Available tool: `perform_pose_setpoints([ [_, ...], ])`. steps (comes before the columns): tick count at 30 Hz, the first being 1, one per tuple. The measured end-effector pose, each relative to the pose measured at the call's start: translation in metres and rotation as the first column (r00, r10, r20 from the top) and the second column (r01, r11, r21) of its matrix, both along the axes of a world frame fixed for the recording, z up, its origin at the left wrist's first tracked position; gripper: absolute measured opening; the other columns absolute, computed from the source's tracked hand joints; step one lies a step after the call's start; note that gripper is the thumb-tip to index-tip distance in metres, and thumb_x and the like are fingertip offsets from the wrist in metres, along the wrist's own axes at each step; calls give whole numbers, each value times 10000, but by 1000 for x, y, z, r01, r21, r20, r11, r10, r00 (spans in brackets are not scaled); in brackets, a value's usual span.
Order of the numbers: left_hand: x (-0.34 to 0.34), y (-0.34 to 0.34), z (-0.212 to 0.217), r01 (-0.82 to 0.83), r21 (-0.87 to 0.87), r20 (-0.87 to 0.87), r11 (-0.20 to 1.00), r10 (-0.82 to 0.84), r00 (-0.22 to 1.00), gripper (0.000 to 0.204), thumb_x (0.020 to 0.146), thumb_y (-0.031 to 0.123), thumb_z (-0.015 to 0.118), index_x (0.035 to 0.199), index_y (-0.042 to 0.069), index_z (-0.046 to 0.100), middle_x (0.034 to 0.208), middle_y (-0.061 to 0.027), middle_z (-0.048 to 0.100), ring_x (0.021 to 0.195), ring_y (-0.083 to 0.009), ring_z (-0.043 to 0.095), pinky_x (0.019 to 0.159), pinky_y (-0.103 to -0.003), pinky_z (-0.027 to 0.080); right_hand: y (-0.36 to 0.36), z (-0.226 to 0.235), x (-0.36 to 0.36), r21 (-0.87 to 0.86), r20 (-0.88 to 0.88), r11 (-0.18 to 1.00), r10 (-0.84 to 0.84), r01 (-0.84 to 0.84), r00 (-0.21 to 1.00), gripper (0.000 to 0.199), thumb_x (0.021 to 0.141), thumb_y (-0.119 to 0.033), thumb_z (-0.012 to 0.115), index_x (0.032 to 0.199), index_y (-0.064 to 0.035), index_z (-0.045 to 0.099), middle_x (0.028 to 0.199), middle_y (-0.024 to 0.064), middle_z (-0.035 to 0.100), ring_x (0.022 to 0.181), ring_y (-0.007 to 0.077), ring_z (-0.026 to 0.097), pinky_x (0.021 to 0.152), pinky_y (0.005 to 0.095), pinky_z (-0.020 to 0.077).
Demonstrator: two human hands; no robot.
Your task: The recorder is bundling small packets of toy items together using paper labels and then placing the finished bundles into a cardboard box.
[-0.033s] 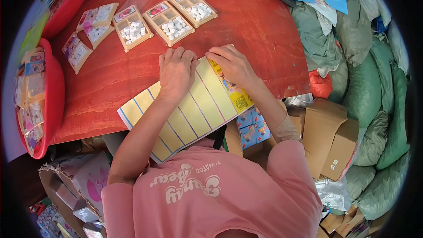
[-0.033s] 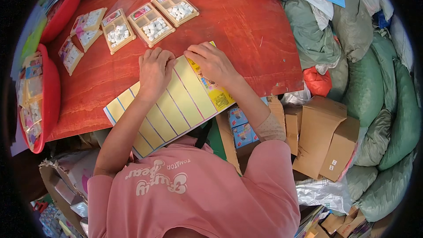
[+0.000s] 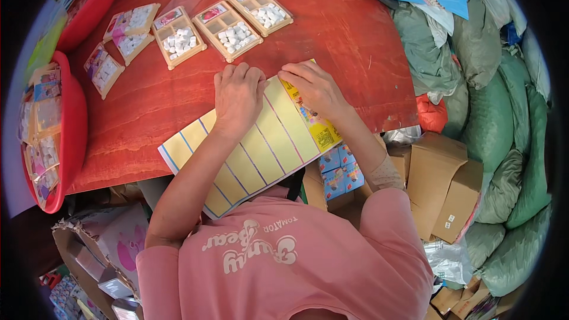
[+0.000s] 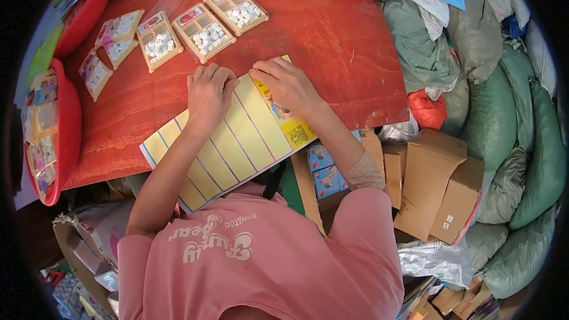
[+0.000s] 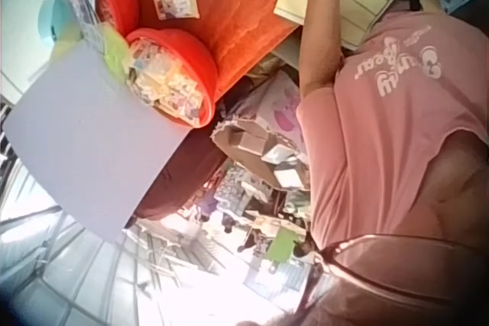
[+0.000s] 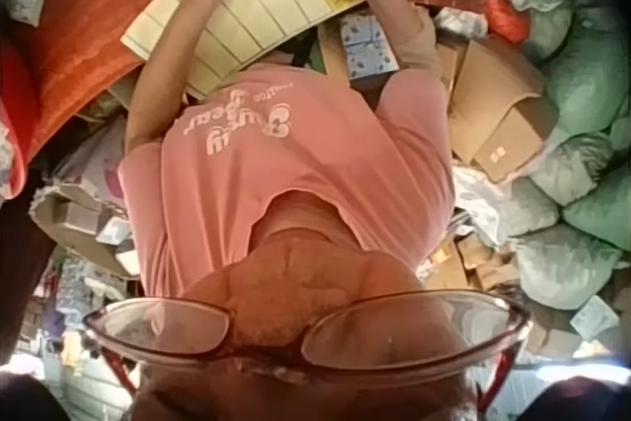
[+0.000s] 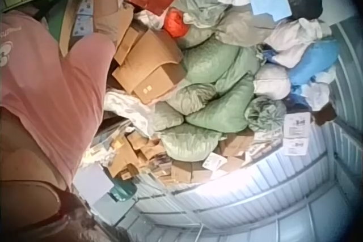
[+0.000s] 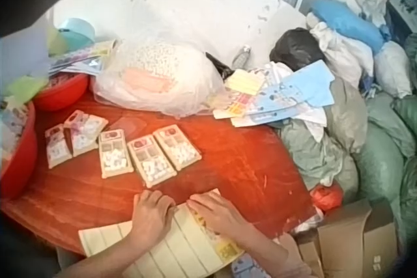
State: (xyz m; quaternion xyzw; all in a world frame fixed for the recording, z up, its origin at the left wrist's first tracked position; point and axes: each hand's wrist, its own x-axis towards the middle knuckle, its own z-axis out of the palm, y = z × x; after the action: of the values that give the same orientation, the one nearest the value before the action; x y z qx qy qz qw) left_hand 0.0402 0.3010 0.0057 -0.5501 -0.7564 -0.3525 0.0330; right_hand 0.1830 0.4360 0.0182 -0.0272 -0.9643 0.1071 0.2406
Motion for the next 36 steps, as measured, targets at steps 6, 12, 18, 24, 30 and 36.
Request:
perform_pose_setpoints([
  [6, 2, 11, -1, -49, -42, -217, 998, 39, 975, 86, 758, 153, 596, 788, 82, 559, 796, -55, 521, 855, -229, 506, 754, -380, 367, 16, 8, 19, -440, -138, 897, -97, 26, 986, 146, 743, 48, 599, 876, -9, 610, 1066, 115, 594, 958, 214, 577, 827, 293, 469],
  [12, 17, 64, -8, -149, -127, -309, 981, 104, 945, 90, 749, 130, 539, 820, 81, 565, 804, -79, 522, 627, -185, 591, 399, -304, 479, 98, 73, 148, -727, -420, 533, -844, 433, 333, 175, 913, -161, 492, 976, -16, 566, 913, 78, 592, 831, 162, 574, 755, 292, 474],
  [18, 38, 109, 4, -59, -81, -188, 995, 43, 981, 86, 754, 119, 540, 778, 56, 595, 800, -91, 529, 729, -229, 601, 494, -346, 513, 49, 119, 113, -721, -443, 649, -701, 243, 559, 118, 897, -137, 579, 910, -44, 508, 883, 33, 548, 793, 98, 523, 700, 243, 441],
  [24, -69, 54, 54, 8, 196, -183, 981, 28, 983, 163, 690, 28, 536, 848, 18, 575, 915, -143, 570, 896, -295, 561, 789, -364, 480, 2, 81, 71, -834, -293, 543, -590, 102, 752, 80, 896, -91, 552, 927, -42, 498, 921, 46, 545, 794, 96, 524, 705, 244, 448],
  [30, -183, 29, 45, -233, -201, -290, 951, 169, 942, 561, 890, 423, 454, 1264, 6, 440, 1277, -206, 479, 1218, -363, 421, 1046, -425, 294, -17, 73, 22, -897, -280, 442, -511, -31, 813, 74, 893, -89, 545, 920, -48, 489, 902, 42, 544, 766, 102, 536, 674, 245, 466],
  [36, -180, 57, 63, -292, -396, -269, 871, 194, 943, 691, 825, 532, 502, 1258, -1, 428, 1198, -232, 532, 1189, -362, 447, 1013, -440, 318, -31, 55, -1, -971, -211, 204, -467, -128, 859, 91, 896, -113, 550, 912, -55, 482, 845, 40, 551, 734, 115, 561, 629, 263, 482],
])
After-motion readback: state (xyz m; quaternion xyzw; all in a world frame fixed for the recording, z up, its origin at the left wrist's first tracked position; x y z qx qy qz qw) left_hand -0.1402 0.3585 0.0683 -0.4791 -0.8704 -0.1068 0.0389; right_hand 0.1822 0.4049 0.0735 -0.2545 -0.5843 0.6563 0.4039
